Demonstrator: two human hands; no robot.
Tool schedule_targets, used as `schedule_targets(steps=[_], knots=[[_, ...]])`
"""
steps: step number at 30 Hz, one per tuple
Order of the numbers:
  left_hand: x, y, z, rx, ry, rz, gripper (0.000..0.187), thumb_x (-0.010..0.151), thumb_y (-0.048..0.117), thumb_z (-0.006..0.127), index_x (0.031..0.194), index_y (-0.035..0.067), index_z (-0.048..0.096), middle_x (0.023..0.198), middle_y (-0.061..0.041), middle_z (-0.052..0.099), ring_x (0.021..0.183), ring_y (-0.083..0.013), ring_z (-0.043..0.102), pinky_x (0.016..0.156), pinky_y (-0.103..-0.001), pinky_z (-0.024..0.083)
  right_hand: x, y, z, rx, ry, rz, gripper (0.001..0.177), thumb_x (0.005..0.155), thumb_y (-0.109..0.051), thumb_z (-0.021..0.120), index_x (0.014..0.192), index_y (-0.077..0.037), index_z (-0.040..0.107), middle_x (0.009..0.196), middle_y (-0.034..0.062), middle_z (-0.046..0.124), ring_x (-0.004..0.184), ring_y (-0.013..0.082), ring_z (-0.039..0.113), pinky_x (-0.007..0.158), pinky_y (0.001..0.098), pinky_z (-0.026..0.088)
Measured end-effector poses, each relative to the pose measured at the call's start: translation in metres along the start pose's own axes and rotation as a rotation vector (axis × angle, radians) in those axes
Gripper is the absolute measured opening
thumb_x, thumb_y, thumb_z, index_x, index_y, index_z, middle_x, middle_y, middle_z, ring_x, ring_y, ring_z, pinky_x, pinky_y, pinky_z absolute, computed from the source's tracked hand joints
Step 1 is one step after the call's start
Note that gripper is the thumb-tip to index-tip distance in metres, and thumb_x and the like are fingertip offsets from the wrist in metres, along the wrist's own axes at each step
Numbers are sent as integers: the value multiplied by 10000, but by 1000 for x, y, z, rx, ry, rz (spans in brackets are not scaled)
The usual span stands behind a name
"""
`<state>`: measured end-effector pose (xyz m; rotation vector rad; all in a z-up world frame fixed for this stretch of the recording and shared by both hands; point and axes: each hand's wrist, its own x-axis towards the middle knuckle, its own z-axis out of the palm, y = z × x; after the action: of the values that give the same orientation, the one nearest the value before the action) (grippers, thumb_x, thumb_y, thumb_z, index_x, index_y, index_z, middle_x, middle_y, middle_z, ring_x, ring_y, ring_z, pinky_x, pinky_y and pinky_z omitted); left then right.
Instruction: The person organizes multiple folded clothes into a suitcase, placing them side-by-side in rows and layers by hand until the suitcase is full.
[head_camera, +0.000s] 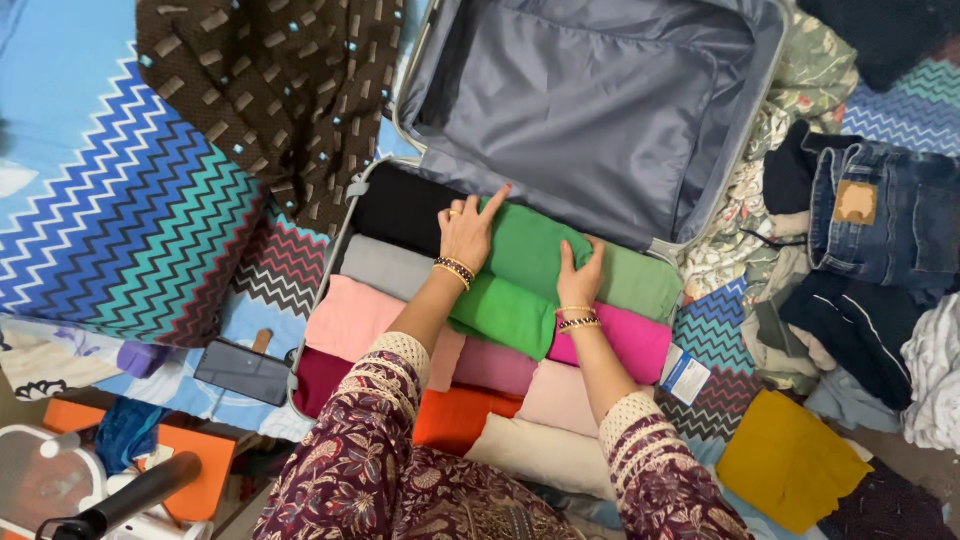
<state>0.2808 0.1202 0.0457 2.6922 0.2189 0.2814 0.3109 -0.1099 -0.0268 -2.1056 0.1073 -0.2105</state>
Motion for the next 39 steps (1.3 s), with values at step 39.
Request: schedule_targets(steps=[39], knots=[[6,-6,12,207,-339,375,824,902,724,473,1576,259,377,1657,-168,254,1525,-333,243,1222,-568,152,19,-36,12,-870,-124,-351,177,990,-274,621,1049,-107,612,1127,117,561,1112,327,504,1029,534,339]])
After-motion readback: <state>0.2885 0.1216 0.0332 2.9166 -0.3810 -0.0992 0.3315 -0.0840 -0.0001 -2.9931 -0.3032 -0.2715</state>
